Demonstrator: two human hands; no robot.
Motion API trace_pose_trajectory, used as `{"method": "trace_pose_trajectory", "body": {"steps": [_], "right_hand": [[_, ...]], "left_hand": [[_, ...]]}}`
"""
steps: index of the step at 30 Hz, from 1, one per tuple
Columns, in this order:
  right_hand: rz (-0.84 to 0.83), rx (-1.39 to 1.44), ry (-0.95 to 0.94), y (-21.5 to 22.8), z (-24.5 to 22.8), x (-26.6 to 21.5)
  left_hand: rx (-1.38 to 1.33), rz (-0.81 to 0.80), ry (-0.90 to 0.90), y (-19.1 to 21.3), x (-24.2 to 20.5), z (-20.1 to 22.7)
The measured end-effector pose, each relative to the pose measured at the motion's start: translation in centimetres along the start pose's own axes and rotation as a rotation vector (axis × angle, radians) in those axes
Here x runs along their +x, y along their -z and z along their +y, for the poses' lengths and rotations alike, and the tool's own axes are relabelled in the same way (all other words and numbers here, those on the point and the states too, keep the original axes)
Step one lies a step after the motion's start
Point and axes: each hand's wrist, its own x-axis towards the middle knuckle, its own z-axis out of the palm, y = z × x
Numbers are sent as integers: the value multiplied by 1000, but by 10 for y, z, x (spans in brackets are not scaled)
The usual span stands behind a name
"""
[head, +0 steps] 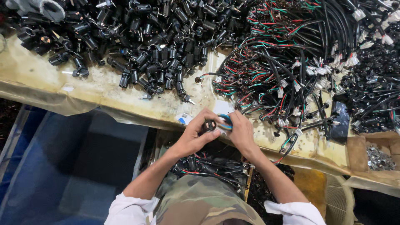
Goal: The person repeatedly picks up black cylindrical components with attached wires from a table, uses blue-handled pliers to cut the wires near the component, and places the trimmed components back on the table. The process is continuous and repetitive throughout the clip.
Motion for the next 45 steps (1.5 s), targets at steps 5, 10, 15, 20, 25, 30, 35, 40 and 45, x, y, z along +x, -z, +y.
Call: {"method": "trace_pose_trajectory", "body": {"steps": [5, 10, 15, 20, 25, 30, 35, 40, 45], "right_hand": [[86, 287, 176, 67, -27, -1], [70, 886, 269, 127, -49, -26], [-425, 658, 346, 129, -50, -1], [-330, 701, 283, 113, -54, -5], [-159, 839, 155, 87, -39, -34], [-190, 904, 28, 98, -19, -36], [-75, 872, 277, 126, -37, -27], [-468, 696, 348, 135, -62, 0], [-103, 752, 114, 107, -82, -8]], "left_hand": [[-110, -12, 367, -6, -5, 27], [72, -103, 167, -25, -11, 37], [200, -313, -92, -28, 1, 28], [241, -381, -9, -39, -1, 27], [115, -83, 292, -53, -14, 21], [148, -52, 253, -50, -12, 15], [172, -111, 84, -43, -1, 23], [222, -393, 26, -29, 3, 23], [397, -277, 44, -20, 5, 20]]}}
